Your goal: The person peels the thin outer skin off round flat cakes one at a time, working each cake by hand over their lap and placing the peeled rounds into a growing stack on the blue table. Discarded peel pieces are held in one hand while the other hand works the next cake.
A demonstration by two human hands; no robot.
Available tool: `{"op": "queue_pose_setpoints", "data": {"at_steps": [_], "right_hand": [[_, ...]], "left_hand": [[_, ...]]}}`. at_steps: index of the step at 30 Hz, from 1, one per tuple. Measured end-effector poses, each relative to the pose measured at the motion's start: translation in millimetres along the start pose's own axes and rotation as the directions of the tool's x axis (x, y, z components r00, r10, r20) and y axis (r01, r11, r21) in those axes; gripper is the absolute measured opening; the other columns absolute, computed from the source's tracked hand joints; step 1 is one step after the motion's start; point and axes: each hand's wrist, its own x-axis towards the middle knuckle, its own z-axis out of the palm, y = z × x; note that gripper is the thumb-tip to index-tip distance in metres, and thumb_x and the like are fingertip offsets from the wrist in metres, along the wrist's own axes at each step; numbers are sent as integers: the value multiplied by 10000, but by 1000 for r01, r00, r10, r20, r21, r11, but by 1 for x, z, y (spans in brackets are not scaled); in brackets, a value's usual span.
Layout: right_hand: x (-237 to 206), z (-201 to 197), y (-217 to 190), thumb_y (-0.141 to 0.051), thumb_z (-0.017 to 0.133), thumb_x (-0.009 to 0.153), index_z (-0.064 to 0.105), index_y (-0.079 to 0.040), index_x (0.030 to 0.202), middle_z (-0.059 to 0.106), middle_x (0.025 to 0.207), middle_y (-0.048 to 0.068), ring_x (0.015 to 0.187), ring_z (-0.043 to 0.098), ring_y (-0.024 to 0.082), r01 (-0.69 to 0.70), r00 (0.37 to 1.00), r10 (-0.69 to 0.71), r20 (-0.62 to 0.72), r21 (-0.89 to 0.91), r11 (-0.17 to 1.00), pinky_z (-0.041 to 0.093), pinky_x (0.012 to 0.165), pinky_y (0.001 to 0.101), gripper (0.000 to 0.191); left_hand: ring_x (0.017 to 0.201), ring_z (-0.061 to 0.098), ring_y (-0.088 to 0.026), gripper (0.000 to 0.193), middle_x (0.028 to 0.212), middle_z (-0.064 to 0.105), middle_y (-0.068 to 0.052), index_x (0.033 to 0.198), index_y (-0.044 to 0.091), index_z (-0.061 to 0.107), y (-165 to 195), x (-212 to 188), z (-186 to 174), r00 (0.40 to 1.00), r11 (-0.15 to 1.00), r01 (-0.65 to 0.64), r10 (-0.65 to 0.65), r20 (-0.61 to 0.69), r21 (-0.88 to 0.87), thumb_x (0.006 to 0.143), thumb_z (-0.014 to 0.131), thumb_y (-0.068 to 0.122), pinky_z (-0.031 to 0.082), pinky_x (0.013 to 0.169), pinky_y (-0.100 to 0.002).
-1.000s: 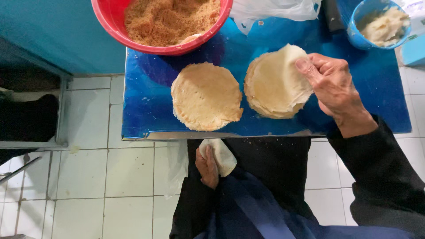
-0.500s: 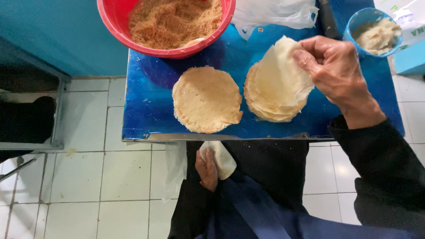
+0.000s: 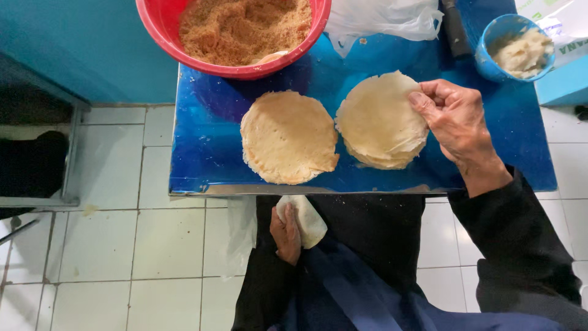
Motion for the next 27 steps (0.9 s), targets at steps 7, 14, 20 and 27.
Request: {"op": "queue_pose_setpoints", "data": {"at_steps": [7,14,20,27], "right_hand": [[-13,-4,10,-134,737,1018,734,8,1149,758,980,33,838,675,45,9,997,-29,-73,-265,964,552,712,215,193],[-19,-1,7,-79,787,973,715,-4,1178,763,1052,107,876,730,127,238,947,-314,-63,-518,822,597,744,266,229],[-18,-1,9,-65,783,999,729,-13,1163,770,1024,86,846,734,121,244,953,-300,-39,-486,839,576,734,267,180],[-33,2,-18,-199,870,900,769,-58,1189,713,1172,70,1146,519,265,475,765,-607,215,-824,307,396,1020,438,336]], "left_hand": [[893,619,-104,240,986,673,-65,1105,-13,614,-5,0,1,999,998,-36,36,1,-57,1078,529,210,525,795,-258],[889,657,-126,273,994,710,-85,1131,-13,628,-4,0,0,999,999,36,-36,-2,26,1049,541,232,545,779,-280],[898,656,-126,261,1000,711,-86,1125,-22,637,-7,0,3,1000,999,9,-8,-18,50,1048,557,215,545,791,-273],[890,620,-97,242,971,671,-62,1111,-19,623,-6,-1,0,999,996,-48,47,9,70,1063,548,206,533,784,-256]]}}
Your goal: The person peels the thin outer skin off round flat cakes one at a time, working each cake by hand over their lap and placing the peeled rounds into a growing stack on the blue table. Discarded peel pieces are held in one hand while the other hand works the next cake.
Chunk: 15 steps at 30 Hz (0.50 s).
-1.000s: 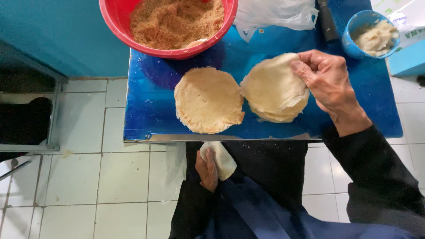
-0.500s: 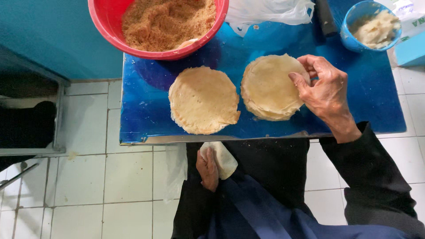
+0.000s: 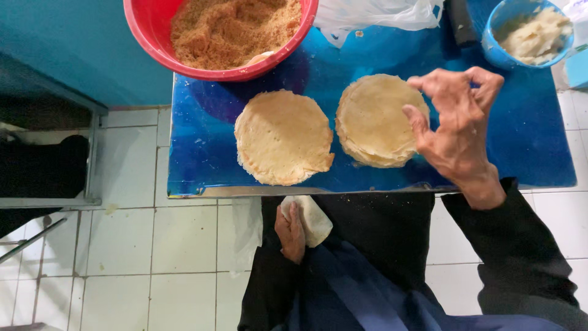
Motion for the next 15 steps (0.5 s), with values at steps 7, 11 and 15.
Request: {"op": "queue_pose_setpoints", "data": {"at_steps": [7,11,15], "right_hand": [[-16,-9,-25,-283,886,808,786,-214,1043,722,1122,-76,1195,484,270,20,984,-58,170,215,976,315,943,458,265],[-18,-2,-29,-292,896,818,794,-222,974,723,1074,-87,1193,506,239,20,983,-55,175,193,981,317,975,453,198],[-18,3,-28,-308,891,851,796,-229,1005,728,1094,-78,1184,506,225,-30,983,-6,184,194,981,315,978,414,197]], "left_hand": [[875,601,-93,210,954,648,-57,1070,-15,615,-5,0,0,1000,999,6,-6,5,-39,1073,553,186,525,769,-249],[888,603,-85,208,969,649,-50,1082,-8,616,-8,1,-1,999,998,-32,32,3,-45,1072,552,189,528,787,-247],[894,601,-83,213,987,658,-44,1097,-3,610,-9,0,-1,1000,992,12,-11,7,-128,1070,554,201,521,800,-247]]}}
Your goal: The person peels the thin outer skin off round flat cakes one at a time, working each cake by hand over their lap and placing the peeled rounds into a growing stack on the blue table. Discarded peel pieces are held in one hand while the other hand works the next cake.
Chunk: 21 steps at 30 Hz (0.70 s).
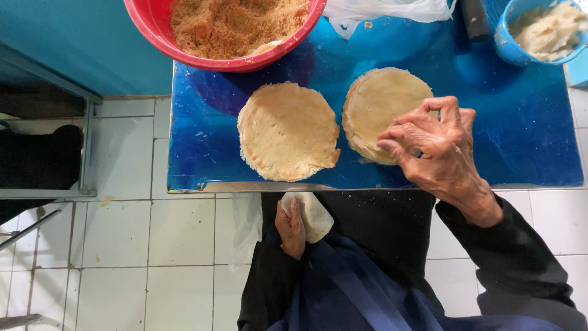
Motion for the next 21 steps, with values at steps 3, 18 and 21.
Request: {"op": "queue_pose_setpoints", "data": {"at_steps": [3,18,21], "right_hand": [[1,1,0,-337,903,786,796,-217,976,727,1080,-59,1178,511,248,25,1000,-25,13,-1,1000,314,974,446,249],[6,5,-18,-223,872,895,766,-178,969,714,1086,-57,1177,555,238,98,993,-106,-53,-138,986,301,999,497,136],[4,6,-19,-247,874,904,768,-183,1001,710,1095,-53,1168,548,241,99,991,-107,-74,-113,989,302,1005,499,157]], "left_hand": [[892,609,-79,232,988,666,-39,1110,10,611,1,-2,-3,999,998,23,-25,36,57,1070,533,225,522,791,-240],[907,612,-84,225,1003,672,-44,1136,-10,610,3,-1,-2,999,1000,11,-12,33,16,1078,537,195,518,803,-242],[910,611,-81,222,1008,669,-41,1145,-7,607,2,-1,-1,1000,1000,11,-11,22,8,1072,534,189,517,809,-243]]}}
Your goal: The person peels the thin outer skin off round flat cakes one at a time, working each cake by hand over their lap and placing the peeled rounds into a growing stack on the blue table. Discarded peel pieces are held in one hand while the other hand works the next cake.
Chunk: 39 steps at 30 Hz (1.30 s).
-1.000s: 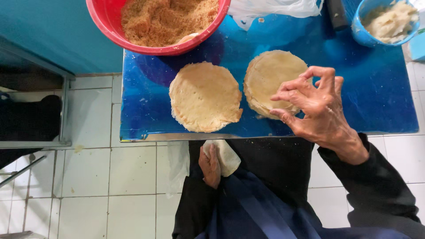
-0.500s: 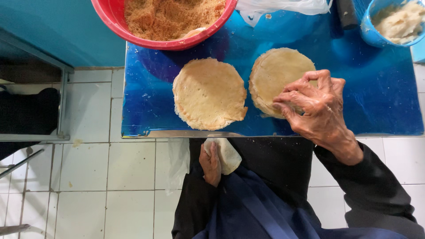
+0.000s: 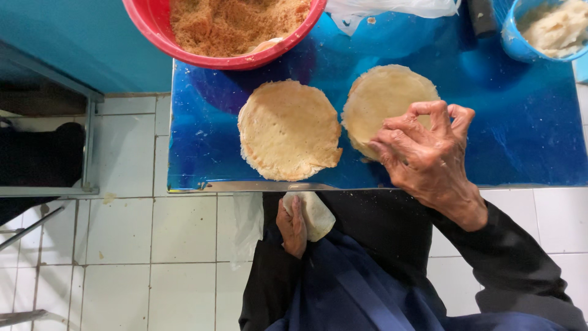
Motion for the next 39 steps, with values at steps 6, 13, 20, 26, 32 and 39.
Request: {"op": "queue_pose_setpoints", "data": {"at_steps": [6,13,20,26,32,39], "right_hand": [[-11,-3,4,-257,840,877,763,-198,1148,691,1169,-37,1180,552,265,-30,999,28,29,64,997,297,1001,504,288],[-18,-7,38,-249,730,1047,728,-189,1329,664,1306,-10,1227,545,237,-79,997,79,0,55,995,327,1034,458,288],[-13,-4,53,-345,779,958,715,-146,1370,572,1370,24,1261,454,282,-73,997,74,6,-78,994,298,999,502,462],[-13,-16,47,-312,785,945,709,-165,1345,570,1366,-6,1297,441,329,-81,996,79,-39,-63,995,309,1026,498,432],[-76,-32,9,-379,656,975,442,-32,1526,603,1400,98,1213,597,206,-260,965,30,259,941,218,482,1049,335,686],[-113,-11,-24,-211,731,907,530,62,1399,670,1279,153,1173,641,206,-508,734,140,665,674,-536,521,1002,385,598]], "left_hand": [[878,604,-94,206,966,664,-61,1102,-26,604,-5,-1,-3,1000,993,-4,5,-9,120,1078,555,173,517,773,-248],[849,689,-132,233,970,738,-99,1149,-29,606,14,-17,0,988,967,-22,-18,154,253,1025,571,165,554,717,-273],[710,645,-118,199,810,719,-86,1084,-3,676,77,-45,12,912,914,-94,-80,403,395,1030,594,170,531,647,-270],[790,603,-68,196,889,679,-23,1093,22,642,131,-50,25,835,972,5,-134,534,235,1036,616,207,517,708,-251],[930,578,-71,215,1046,635,-13,1147,51,589,172,-34,33,716,940,340,-276,641,26,1075,606,253,501,836,-246],[982,604,-73,255,1110,651,-16,1219,38,616,175,-23,69,725,851,505,-327,607,-145,1082,568,248,507,860,-257]]}}
